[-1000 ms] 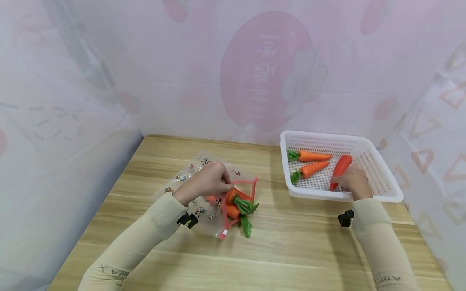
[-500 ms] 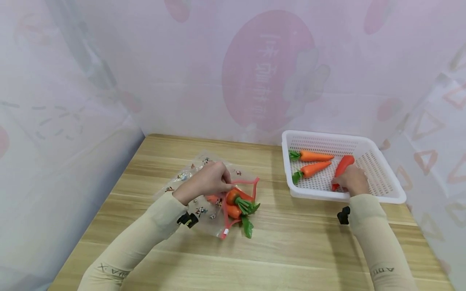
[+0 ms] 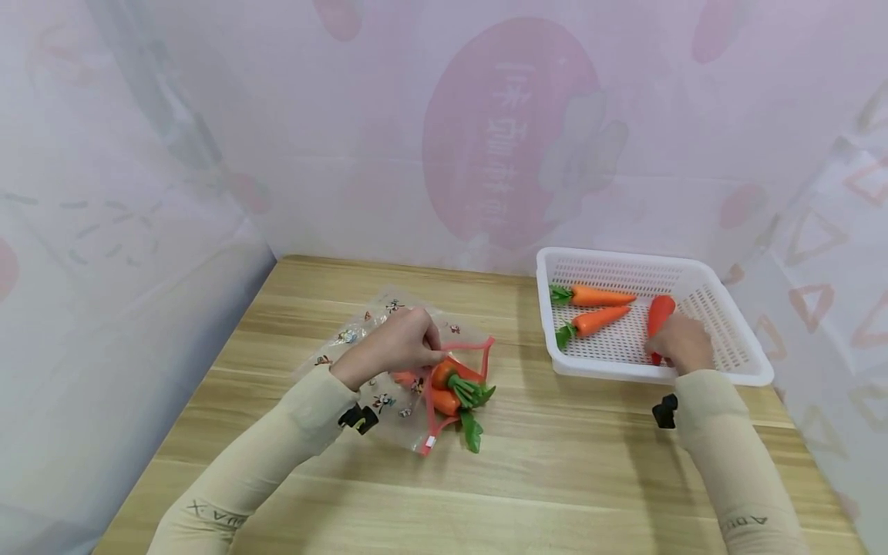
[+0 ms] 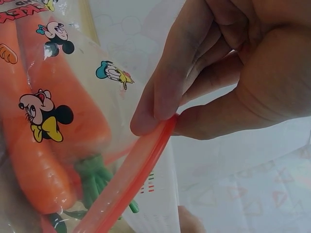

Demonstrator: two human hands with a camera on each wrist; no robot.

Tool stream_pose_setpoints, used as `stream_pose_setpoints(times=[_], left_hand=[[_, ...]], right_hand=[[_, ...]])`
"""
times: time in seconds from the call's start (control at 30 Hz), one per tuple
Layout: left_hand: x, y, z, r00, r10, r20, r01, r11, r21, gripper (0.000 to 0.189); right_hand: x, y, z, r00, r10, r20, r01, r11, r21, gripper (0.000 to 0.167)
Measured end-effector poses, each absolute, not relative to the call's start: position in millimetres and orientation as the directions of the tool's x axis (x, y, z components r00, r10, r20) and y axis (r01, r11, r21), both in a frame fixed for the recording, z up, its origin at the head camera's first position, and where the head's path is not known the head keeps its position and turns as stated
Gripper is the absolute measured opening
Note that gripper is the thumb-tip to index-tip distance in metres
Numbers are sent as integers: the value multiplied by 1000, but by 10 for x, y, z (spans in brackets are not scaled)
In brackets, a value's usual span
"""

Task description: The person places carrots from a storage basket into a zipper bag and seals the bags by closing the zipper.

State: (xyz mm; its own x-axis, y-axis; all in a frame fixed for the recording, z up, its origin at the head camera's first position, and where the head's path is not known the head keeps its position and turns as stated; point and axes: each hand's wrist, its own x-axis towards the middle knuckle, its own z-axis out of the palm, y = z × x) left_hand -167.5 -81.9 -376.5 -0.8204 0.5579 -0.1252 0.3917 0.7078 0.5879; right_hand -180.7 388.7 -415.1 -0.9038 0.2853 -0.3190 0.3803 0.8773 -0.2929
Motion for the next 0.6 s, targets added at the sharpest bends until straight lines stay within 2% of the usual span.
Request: stream_pose_setpoints(times=[0.17, 0.3, 0.47, 0.6], left_hand=[[-1668, -819, -3748, -823, 552, -135, 381, 712, 591, 19], [-1670, -824, -3757, -825, 550, -132, 382, 714, 587, 20], [-1667, -826, -3772, -821, 556, -128, 390, 712, 584, 21], [-1663, -827, -3769, -819, 561, -121, 396, 705, 589, 21]], right_hand=[[-1724, 3949, -3954, -918, 307, -251, 376, 876, -304, 14], [-1670, 4004, -3844, -933, 328, -150, 359, 882, -305, 17], [-1637, 4075, -3785, -940, 340, -36, 332, 882, -335, 26], [-1608, 4147, -3783, -944, 329, 26, 296, 878, -375, 25]])
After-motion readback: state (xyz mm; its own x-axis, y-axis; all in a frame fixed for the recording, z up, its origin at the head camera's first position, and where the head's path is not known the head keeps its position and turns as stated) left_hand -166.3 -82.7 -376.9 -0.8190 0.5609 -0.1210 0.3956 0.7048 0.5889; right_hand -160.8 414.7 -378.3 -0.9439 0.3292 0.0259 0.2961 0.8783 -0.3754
